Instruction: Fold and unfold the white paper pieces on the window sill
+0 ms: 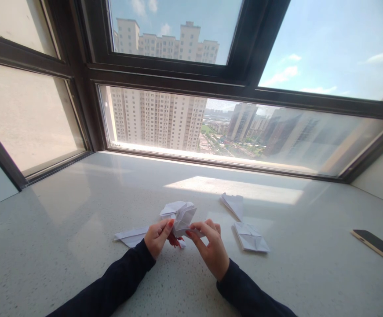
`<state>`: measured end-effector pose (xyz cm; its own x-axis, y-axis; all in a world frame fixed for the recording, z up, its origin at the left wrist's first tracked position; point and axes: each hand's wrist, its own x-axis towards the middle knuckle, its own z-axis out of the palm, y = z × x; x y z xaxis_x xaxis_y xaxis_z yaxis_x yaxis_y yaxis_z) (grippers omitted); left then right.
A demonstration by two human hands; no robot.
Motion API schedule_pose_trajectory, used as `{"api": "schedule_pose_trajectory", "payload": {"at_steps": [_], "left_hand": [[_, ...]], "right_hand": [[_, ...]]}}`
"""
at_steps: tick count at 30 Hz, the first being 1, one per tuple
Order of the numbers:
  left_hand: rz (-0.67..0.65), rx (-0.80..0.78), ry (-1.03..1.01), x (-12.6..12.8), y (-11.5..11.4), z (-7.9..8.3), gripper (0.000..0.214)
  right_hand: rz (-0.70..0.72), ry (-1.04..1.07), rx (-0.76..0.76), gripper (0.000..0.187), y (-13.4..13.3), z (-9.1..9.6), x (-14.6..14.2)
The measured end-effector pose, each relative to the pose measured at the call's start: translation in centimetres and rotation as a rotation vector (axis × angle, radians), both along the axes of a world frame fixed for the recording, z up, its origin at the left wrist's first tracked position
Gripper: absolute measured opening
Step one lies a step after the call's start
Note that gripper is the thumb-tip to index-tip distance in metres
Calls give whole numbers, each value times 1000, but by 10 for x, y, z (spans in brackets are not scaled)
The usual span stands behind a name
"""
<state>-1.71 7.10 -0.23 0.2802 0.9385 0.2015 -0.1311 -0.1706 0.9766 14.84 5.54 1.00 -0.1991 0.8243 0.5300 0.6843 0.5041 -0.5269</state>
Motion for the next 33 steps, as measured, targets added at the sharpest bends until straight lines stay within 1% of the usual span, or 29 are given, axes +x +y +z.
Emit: {"api": "schedule_pose_trajectory", "payload": {"at_steps": [5, 9, 14, 18, 22, 24, 27, 29, 30, 33], "left_hand": [[-38, -19, -9, 0, -1, -2, 43], [-16, -35, -8, 1, -2, -4, 38], [-16, -22, 15, 3, -1, -2, 38], [-39, -23, 22, 3, 0, -2, 42], [-57, 2, 33, 3, 0, -5, 41], [-62, 16, 48, 3, 0, -7, 41], [-1, 53, 39, 2, 1, -9, 40], [52, 94, 20, 0, 1, -9, 38], [66, 125, 25, 0, 2, -9, 36], [77, 273, 131, -2, 3, -5, 29]], "right_hand": [[28, -16, -8, 6, 2, -2, 2], [40, -42, 1, 7, 2, -2, 2], [41, -60, 39, 7, 0, 0, 1], [17, -50, 102, 8, -1, -1, 1], [-30, -18, 127, 10, -2, -4, 1], [-49, 19, 141, 15, -2, -5, 0], [-87, 154, 166, 33, -1, -5, -1], [-85, 240, 124, 44, 1, -5, -2], [-59, 266, 76, 43, 2, -5, -2], [65, 330, -74, 25, 4, -3, -1]]}}
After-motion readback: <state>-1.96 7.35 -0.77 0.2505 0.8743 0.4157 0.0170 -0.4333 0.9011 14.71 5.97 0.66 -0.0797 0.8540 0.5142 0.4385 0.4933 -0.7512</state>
